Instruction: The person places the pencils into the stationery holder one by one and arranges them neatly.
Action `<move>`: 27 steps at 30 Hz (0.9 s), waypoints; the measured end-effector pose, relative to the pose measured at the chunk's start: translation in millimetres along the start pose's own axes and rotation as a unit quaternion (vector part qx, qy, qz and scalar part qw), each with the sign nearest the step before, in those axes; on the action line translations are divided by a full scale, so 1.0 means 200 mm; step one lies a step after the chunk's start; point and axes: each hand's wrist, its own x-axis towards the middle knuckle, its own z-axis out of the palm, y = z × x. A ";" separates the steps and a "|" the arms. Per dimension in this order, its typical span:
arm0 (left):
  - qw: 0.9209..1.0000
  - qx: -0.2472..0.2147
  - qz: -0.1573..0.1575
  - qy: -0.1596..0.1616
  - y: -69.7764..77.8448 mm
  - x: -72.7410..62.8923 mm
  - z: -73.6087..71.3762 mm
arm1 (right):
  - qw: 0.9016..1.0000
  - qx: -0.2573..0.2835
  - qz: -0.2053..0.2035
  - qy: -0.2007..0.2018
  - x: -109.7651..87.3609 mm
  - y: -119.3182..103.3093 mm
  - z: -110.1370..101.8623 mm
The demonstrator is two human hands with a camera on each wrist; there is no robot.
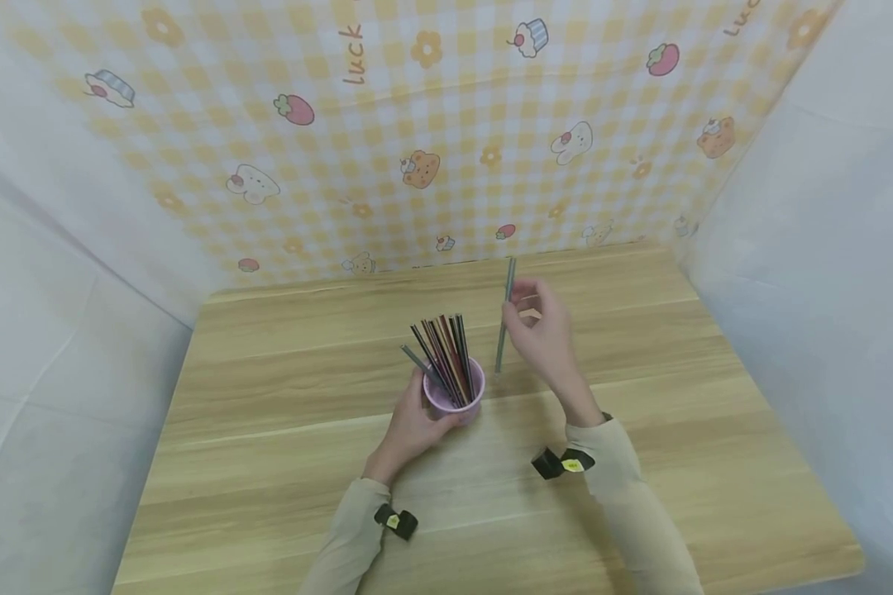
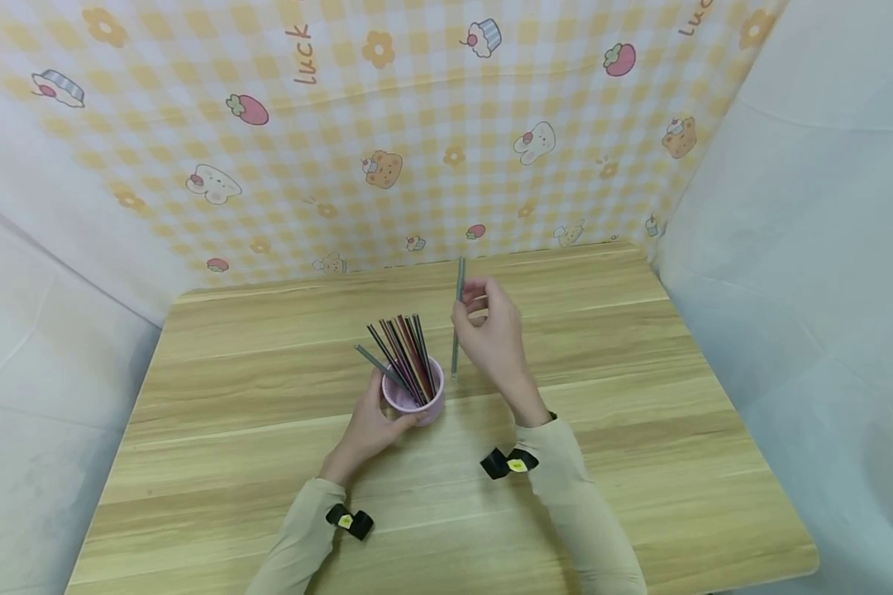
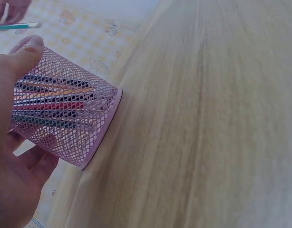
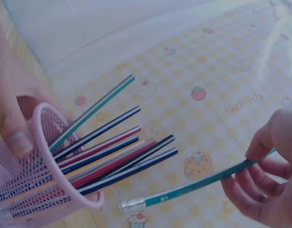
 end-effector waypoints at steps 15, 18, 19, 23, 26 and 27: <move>1.000 -0.005 0.008 -0.001 -0.01 0.00 0.00 | 0.993 -0.026 -0.104 -0.043 -0.07 0.07 0.15; 1.000 -0.011 0.007 -0.004 -0.01 -0.01 0.00 | 0.991 -0.056 -0.096 -0.073 -0.10 0.12 0.18; 1.000 -0.011 0.009 -0.005 -0.01 -0.01 0.00 | 0.990 -0.066 -0.090 -0.082 -0.11 0.13 0.19; 1.000 -0.011 0.018 -0.007 -0.02 -0.02 0.00 | 0.987 -0.091 -0.071 -0.108 -0.15 0.18 0.21; 1.000 -0.014 0.023 -0.008 -0.02 -0.02 0.01 | 0.986 -0.099 -0.070 -0.110 -0.17 0.21 0.22; 1.000 -0.015 0.024 -0.007 -0.02 -0.01 0.01 | 0.986 -0.102 -0.069 -0.110 -0.17 0.22 0.22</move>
